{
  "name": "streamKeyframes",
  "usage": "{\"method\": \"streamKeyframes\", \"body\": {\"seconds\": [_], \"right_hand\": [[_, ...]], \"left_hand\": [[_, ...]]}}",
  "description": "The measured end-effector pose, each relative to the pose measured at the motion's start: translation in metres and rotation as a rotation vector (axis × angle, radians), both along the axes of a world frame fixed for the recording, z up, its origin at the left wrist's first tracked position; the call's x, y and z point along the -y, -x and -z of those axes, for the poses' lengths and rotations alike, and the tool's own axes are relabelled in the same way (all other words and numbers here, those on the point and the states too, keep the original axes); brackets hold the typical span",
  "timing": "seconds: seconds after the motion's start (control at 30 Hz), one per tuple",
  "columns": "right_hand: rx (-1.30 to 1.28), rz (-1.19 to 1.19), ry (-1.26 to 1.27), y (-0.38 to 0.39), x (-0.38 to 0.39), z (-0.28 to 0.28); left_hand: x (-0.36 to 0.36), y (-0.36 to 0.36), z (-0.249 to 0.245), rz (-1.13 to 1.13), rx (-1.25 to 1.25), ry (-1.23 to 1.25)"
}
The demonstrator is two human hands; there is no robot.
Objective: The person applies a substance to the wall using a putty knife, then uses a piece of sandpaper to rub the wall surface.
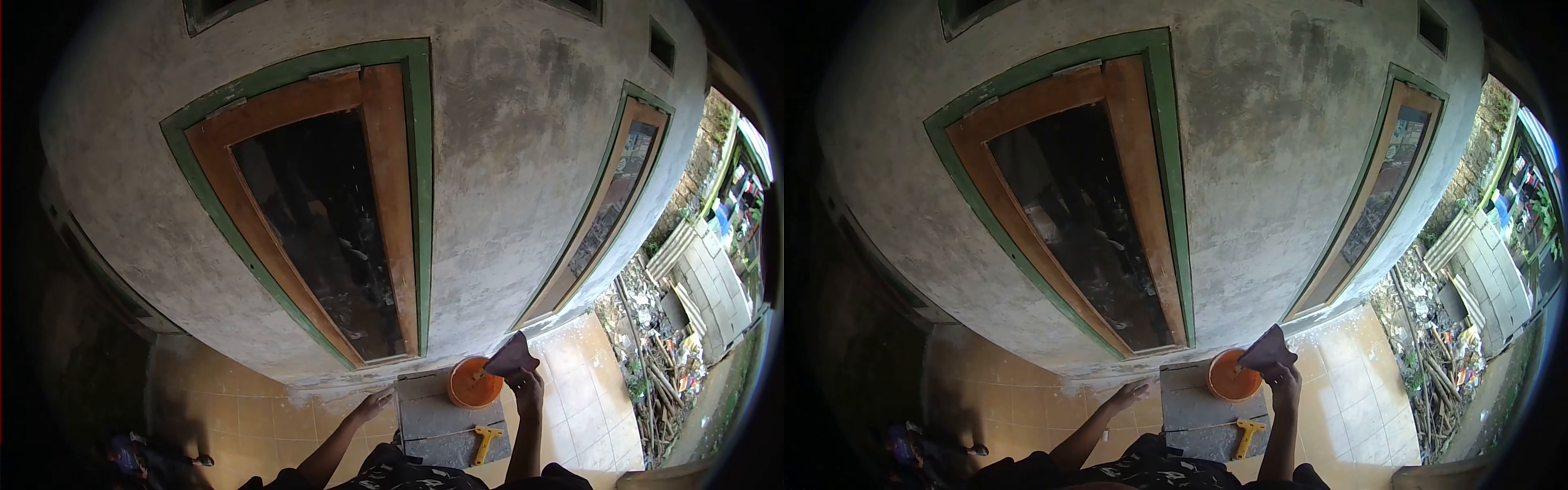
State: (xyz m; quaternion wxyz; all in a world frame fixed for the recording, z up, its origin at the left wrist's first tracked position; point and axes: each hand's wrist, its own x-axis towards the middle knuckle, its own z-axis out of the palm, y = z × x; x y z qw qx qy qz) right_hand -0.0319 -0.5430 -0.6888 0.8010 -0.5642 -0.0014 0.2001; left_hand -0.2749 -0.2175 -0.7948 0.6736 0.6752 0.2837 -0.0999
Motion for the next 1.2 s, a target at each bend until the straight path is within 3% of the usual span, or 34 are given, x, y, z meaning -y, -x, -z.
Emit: {"method": "streamKeyframes", "body": {"seconds": [0.07,0.1,0.17,0.2,0.27,0.33,0.4,0.5,0.67,0.73,0.87,1.0,1.1,1.17,1.2], "right_hand": [[-0.143,0.008,-0.356,-0.008,-0.015,0.006],[-0.143,-0.067,-0.415,-0.018,-0.017,0.021],[-0.120,-0.027,-0.375,-0.026,-0.047,-0.004],[-0.102,0.006,-0.330,-0.034,-0.068,-0.025],[-0.078,-0.086,-0.484,-0.044,-0.096,-0.077],[0.061,-0.067,-0.407,-0.049,-0.124,-0.141],[0.219,-0.123,-0.370,-0.078,-0.139,-0.168],[0.525,-0.088,-0.234,-0.096,-0.159,-0.249],[0.817,-0.056,-0.156,-0.142,-0.194,-0.333],[0.882,-0.042,-0.150,-0.164,-0.209,-0.353],[1.032,-0.005,-0.063,-0.194,-0.232,-0.378],[1.025,-0.066,0.032,-0.216,-0.264,-0.387],[1.102,0.095,0.011,-0.226,-0.286,-0.385],[1.216,0.250,0.258,-0.231,-0.284,-0.384],[1.221,0.249,0.258,-0.231,-0.281,-0.383]], "left_hand": [[-0.021,0.010,-0.005,0.003,-0.029,0.006],[-0.028,0.011,-0.019,-0.032,-0.020,-0.014],[-0.040,0.008,-0.044,-0.085,0.003,-0.055],[-0.049,0.003,-0.046,-0.073,0.009,-0.056],[-0.067,-0.010,-0.044,-0.024,0.125,-0.274],[-0.078,-0.030,-0.048,-0.010,0.203,-0.210],[-0.085,-0.055,-0.059,0.000,0.336,-0.166],[-0.079,-0.083,-0.130,0.027,0.369,-0.136],[-0.092,-0.113,-0.188,0.091,0.514,-0.236],[-0.091,-0.116,-0.221,0.093,0.467,-0.305],[-0.109,-0.127,-0.248,0.132,0.649,-0.466],[-0.113,-0.133,-0.295,0.084,0.766,-0.635],[-0.114,-0.140,-0.320,0.054,0.787,-0.652],[-0.112,-0.140,-0.324,0.051,0.799,-0.669],[-0.113,-0.140,-0.325,0.046,0.783,-0.683]]}}
